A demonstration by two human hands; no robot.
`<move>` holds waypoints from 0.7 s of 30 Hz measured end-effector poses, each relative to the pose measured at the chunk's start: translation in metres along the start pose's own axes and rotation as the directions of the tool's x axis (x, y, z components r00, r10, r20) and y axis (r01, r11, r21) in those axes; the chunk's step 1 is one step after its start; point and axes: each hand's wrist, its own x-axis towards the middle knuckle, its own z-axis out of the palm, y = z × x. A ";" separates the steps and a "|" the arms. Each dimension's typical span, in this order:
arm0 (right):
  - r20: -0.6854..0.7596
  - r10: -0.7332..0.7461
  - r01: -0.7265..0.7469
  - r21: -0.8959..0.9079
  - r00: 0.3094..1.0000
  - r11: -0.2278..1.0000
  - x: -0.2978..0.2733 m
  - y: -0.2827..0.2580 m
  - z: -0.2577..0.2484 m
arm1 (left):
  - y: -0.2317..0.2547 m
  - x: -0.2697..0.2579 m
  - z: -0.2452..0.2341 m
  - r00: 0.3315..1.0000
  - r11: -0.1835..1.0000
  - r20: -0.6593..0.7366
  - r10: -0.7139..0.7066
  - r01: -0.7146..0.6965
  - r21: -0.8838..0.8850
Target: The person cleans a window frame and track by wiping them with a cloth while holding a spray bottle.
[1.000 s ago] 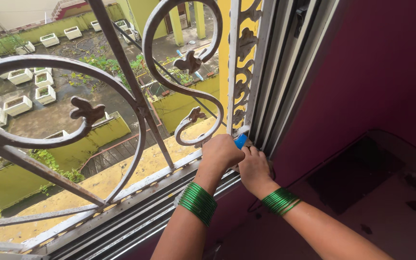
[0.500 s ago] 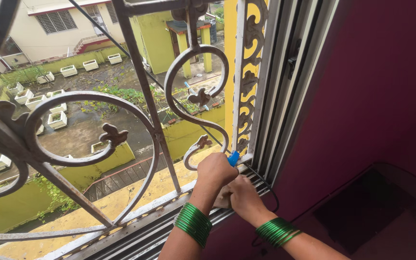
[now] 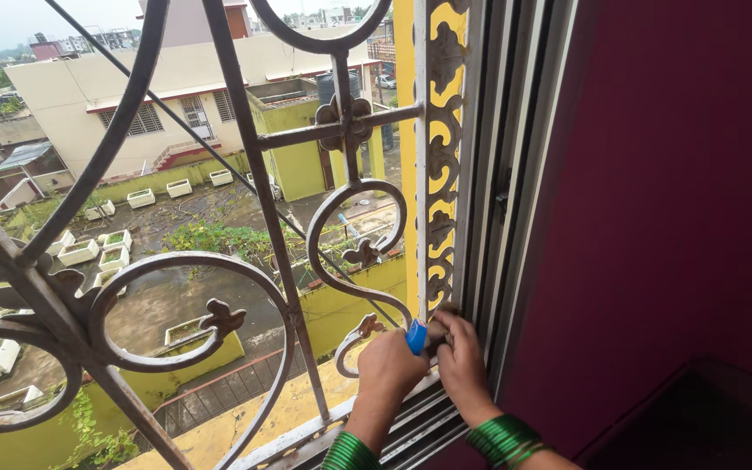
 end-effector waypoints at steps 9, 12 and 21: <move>-0.042 -0.264 0.263 -0.019 0.964 0.964 0.055 -0.101 -0.018 | 0.042 0.001 -0.058 0.983 0.991 -0.147 0.111 -0.121 -0.064; -0.028 -0.356 0.353 -0.078 0.934 0.932 0.083 -0.142 -0.026 | 0.063 0.005 -0.093 0.957 0.988 -0.259 0.129 -0.146 -0.051; 0.030 -0.607 0.600 -0.195 0.794 0.775 0.169 -0.257 -0.056 | 0.128 0.011 -0.206 0.935 0.981 -0.298 0.192 -0.190 0.036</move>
